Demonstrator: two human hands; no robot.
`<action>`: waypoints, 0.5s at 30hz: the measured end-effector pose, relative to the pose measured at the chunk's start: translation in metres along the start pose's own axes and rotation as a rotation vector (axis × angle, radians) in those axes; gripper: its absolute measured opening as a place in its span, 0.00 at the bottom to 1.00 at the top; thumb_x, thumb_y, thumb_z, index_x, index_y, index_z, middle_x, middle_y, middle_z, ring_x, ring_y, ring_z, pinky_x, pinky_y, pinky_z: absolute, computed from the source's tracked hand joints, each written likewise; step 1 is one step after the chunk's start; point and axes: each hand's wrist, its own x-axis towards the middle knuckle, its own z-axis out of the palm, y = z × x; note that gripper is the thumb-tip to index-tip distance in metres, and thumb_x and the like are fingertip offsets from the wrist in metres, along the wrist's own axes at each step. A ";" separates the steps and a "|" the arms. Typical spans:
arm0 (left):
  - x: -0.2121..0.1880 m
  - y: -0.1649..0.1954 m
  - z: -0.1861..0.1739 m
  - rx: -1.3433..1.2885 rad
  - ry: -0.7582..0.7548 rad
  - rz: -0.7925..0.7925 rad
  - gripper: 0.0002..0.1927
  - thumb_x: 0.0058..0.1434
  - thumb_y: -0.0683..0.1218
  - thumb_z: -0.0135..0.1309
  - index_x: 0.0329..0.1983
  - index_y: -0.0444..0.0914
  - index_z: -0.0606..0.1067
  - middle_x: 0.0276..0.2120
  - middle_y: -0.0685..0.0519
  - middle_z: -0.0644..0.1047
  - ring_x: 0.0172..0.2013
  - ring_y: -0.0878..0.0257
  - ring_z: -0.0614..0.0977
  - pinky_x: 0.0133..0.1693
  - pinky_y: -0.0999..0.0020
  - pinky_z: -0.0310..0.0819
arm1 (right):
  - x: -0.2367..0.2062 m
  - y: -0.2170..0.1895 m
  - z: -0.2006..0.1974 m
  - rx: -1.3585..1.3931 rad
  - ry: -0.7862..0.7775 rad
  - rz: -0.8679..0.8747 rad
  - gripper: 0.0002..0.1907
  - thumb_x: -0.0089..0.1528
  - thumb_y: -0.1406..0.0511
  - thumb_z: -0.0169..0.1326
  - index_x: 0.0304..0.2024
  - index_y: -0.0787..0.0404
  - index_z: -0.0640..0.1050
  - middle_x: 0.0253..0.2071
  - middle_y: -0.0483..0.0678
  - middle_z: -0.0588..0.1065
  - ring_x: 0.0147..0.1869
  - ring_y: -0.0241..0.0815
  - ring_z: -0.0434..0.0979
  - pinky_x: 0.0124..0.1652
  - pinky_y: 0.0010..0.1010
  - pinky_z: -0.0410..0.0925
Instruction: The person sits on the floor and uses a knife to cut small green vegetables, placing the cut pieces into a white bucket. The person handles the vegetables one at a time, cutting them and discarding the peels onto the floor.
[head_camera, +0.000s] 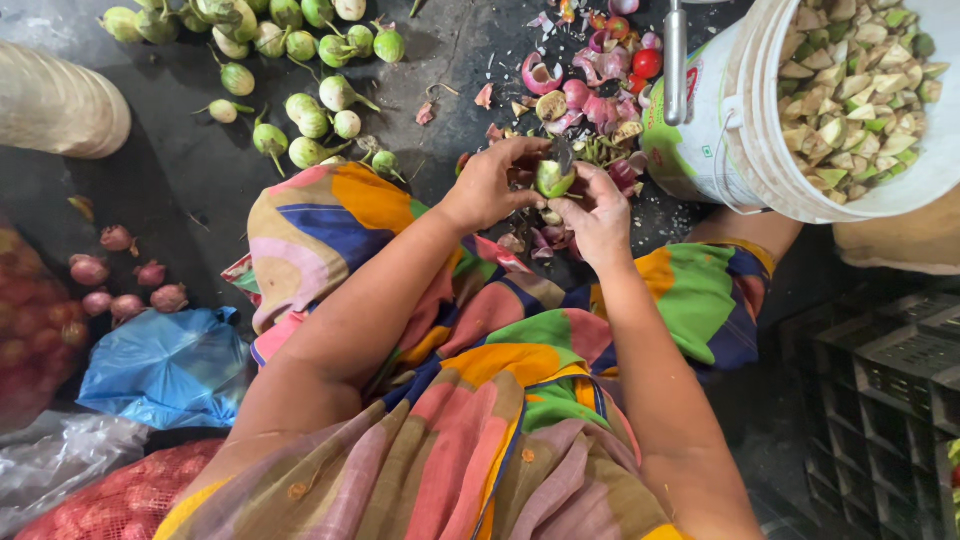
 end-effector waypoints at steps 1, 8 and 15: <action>0.001 0.002 0.000 0.034 -0.012 -0.013 0.33 0.48 0.38 0.70 0.59 0.36 0.73 0.48 0.49 0.80 0.45 0.63 0.84 0.49 0.68 0.79 | 0.001 0.000 0.000 0.055 -0.008 0.015 0.26 0.60 0.77 0.62 0.60 0.66 0.72 0.51 0.47 0.79 0.54 0.35 0.80 0.54 0.27 0.73; 0.004 0.007 -0.004 0.154 0.017 -0.064 0.26 0.51 0.41 0.71 0.54 0.41 0.79 0.47 0.51 0.82 0.45 0.61 0.85 0.48 0.66 0.79 | 0.004 -0.008 0.003 0.166 -0.029 -0.005 0.25 0.63 0.76 0.60 0.62 0.65 0.72 0.53 0.45 0.78 0.56 0.34 0.78 0.57 0.26 0.71; 0.002 -0.004 -0.005 0.093 0.015 -0.041 0.23 0.54 0.41 0.69 0.54 0.42 0.79 0.47 0.51 0.83 0.47 0.60 0.85 0.49 0.66 0.77 | 0.012 -0.008 -0.005 -0.143 0.008 -0.196 0.19 0.58 0.76 0.66 0.52 0.65 0.79 0.50 0.46 0.78 0.53 0.35 0.77 0.55 0.27 0.70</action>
